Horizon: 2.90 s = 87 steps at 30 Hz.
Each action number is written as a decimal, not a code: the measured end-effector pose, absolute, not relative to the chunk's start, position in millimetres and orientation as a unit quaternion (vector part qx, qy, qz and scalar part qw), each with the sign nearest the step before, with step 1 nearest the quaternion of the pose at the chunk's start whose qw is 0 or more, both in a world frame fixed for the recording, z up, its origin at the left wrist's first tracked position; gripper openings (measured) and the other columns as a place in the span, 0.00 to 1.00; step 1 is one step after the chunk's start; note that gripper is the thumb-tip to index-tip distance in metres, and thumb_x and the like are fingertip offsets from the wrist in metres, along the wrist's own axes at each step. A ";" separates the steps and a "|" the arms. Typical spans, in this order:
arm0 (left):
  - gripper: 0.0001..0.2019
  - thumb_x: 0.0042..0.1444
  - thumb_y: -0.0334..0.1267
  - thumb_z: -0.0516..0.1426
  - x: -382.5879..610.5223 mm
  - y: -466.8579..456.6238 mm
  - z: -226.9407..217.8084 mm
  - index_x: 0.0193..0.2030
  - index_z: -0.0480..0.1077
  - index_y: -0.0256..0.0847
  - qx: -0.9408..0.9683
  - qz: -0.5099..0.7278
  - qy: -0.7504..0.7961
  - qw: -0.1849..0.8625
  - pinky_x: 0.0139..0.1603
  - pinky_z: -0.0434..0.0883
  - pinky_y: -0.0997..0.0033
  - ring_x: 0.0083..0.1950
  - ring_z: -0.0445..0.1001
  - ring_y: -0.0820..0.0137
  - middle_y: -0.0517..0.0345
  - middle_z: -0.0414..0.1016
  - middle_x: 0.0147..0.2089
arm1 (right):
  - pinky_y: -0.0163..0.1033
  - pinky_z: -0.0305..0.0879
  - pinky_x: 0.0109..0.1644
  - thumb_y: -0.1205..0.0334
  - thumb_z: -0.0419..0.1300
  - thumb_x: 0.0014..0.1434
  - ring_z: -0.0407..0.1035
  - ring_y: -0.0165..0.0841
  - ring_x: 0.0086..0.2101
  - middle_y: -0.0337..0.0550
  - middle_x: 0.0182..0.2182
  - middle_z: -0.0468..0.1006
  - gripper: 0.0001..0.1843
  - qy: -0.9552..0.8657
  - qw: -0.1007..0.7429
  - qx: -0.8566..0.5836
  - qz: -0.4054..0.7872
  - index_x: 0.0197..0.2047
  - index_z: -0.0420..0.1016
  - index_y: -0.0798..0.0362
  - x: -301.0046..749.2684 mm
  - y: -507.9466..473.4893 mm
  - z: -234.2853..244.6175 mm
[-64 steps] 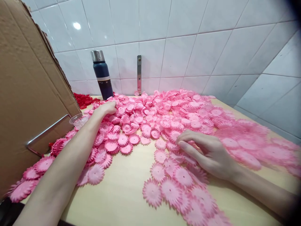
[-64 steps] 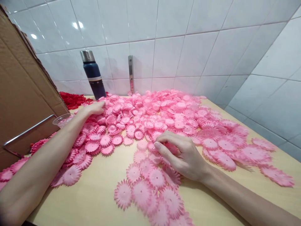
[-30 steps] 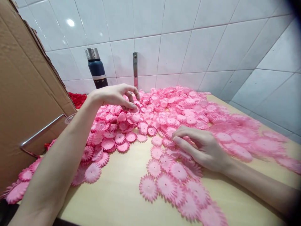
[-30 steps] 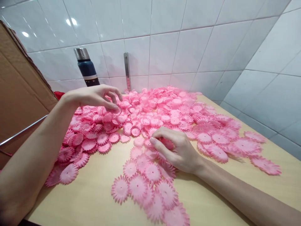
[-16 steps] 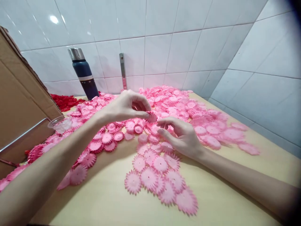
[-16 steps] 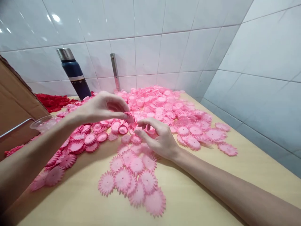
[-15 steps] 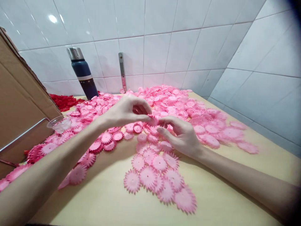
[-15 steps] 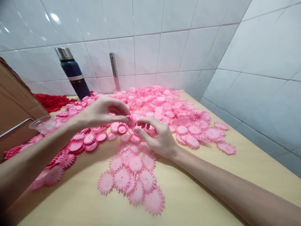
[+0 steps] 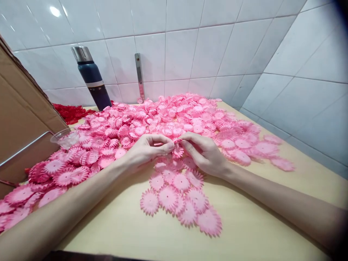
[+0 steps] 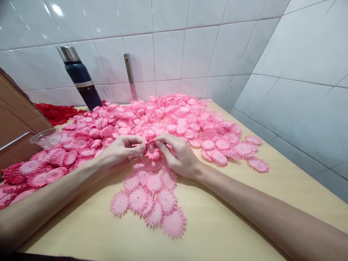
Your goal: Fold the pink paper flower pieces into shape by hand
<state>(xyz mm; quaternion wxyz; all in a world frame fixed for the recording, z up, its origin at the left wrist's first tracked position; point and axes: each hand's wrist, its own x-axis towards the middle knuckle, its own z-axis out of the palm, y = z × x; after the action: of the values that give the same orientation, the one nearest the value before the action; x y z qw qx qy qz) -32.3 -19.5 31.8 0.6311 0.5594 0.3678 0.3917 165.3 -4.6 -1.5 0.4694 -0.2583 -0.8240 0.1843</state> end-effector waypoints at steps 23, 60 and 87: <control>0.15 0.39 0.36 0.70 -25.3 -32.9 12.7 0.37 0.80 0.38 0.550 0.522 0.449 0.473 0.39 0.76 0.70 0.38 0.79 0.66 0.55 0.82 0.36 | 0.38 0.68 0.38 0.67 0.56 0.63 0.71 0.31 0.34 0.43 0.33 0.77 0.05 -0.811 0.492 -0.264 0.173 0.40 0.74 0.53 167.2 -6.7 -1.8; 0.14 0.41 0.31 0.69 -24.8 -36.6 9.8 0.37 0.80 0.37 0.592 0.528 0.373 0.480 0.43 0.79 0.70 0.41 0.81 0.65 0.55 0.83 0.38 | 0.37 0.70 0.39 0.67 0.57 0.62 0.74 0.31 0.35 0.42 0.35 0.79 0.05 -0.823 0.442 -0.216 0.283 0.40 0.75 0.52 165.8 -14.8 4.6; 0.16 0.47 0.38 0.67 -27.0 -35.7 10.9 0.44 0.79 0.39 0.642 0.474 0.425 0.427 0.45 0.77 0.66 0.44 0.80 0.61 0.53 0.83 0.41 | 0.36 0.73 0.36 0.59 0.60 0.61 0.74 0.31 0.32 0.42 0.31 0.80 0.08 -0.750 0.442 -0.299 0.390 0.37 0.78 0.52 168.6 -12.3 5.4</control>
<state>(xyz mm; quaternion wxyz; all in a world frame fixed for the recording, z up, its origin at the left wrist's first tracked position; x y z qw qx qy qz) -27.0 -35.7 10.9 0.4267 0.6424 0.4248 0.4742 168.6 -12.3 5.4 0.4423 -0.2990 -0.7503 0.3900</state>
